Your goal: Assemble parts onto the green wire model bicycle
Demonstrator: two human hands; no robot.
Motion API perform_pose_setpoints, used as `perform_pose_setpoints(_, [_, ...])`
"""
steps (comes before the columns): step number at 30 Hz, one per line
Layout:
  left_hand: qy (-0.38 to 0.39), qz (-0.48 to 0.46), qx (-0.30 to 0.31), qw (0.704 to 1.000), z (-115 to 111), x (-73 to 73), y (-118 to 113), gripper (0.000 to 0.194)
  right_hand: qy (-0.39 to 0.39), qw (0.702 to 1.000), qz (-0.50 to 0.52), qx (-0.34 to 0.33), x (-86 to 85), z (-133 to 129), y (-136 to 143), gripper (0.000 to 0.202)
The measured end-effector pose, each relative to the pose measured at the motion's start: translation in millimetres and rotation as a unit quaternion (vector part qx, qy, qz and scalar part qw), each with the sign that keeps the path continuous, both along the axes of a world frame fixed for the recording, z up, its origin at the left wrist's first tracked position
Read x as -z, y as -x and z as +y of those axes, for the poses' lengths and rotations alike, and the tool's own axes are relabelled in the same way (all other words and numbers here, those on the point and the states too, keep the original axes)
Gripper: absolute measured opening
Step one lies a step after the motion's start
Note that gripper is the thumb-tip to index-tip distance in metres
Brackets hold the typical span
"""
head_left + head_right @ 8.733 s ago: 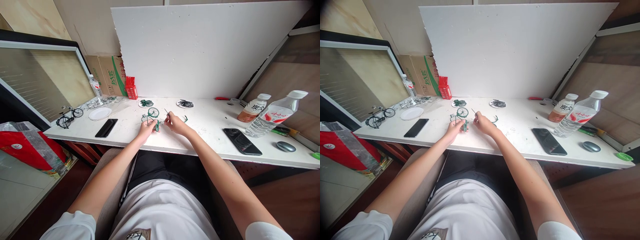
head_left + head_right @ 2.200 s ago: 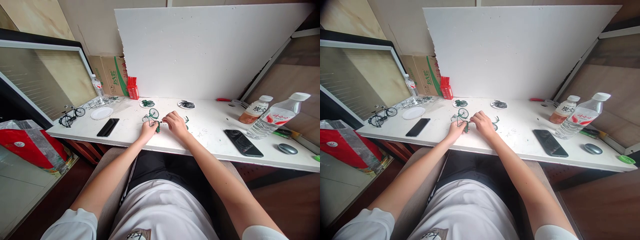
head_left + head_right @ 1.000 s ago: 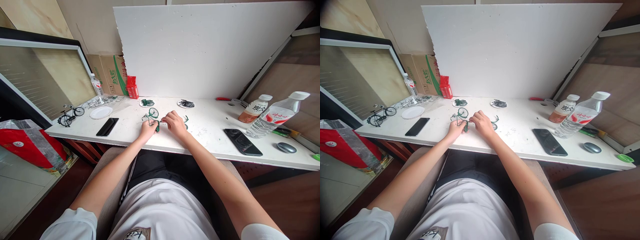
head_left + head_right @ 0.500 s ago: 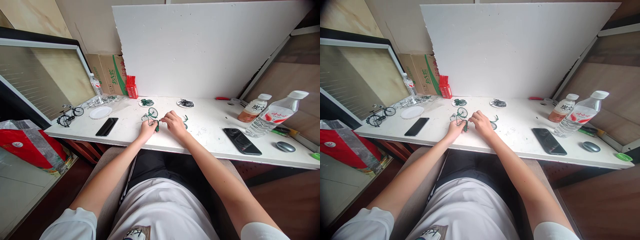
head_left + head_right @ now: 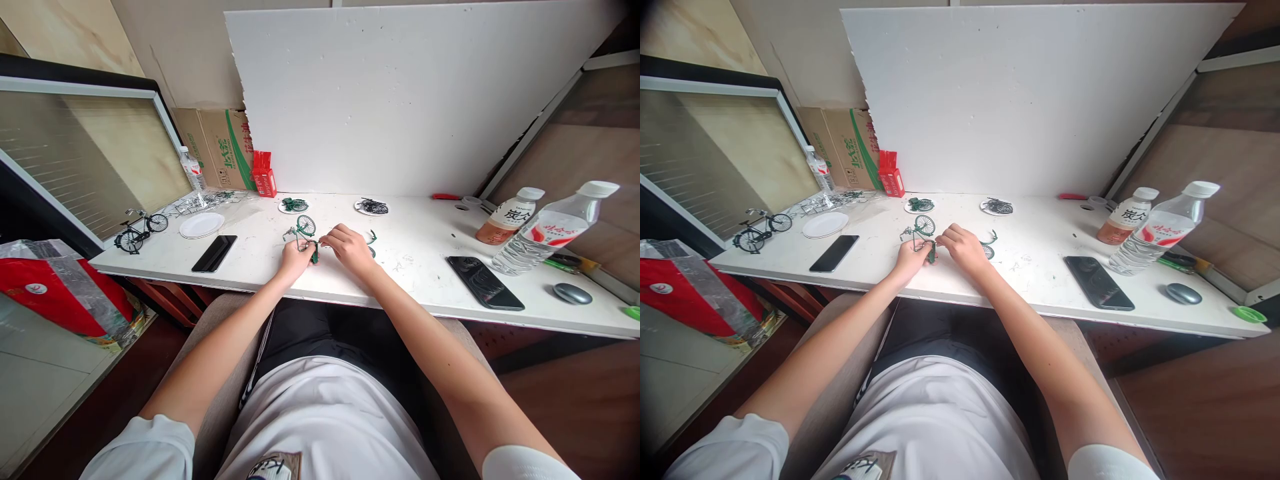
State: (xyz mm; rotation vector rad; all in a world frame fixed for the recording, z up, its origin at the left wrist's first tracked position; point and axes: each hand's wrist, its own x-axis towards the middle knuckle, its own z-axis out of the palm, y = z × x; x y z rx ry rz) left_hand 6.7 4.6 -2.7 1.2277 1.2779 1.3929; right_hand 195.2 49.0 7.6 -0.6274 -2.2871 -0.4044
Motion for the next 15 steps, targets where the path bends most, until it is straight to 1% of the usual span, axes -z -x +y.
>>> perform_pose_setpoints(3, [-0.001, -0.008, 0.0, 1.0, 0.3, 0.7, 0.4, 0.014, 0.007, 0.999, -0.014, 0.034, -2.5, -2.4, 0.7, 0.028])
perform_pose_setpoints(10, [-0.009, 0.002, 0.005, 1.0, 0.1, 2.0, 0.6, 0.002, 0.065, 0.993, -0.038, 0.096, -5.4, -5.3, 1.6, 0.04])
perform_pose_setpoints(15, [-0.027, 0.003, 0.017, 0.999, 0.8, 4.9, 1.5, 0.003, 0.099, 0.984, -0.05, 0.139, -4.4, -4.2, 1.4, 0.051])
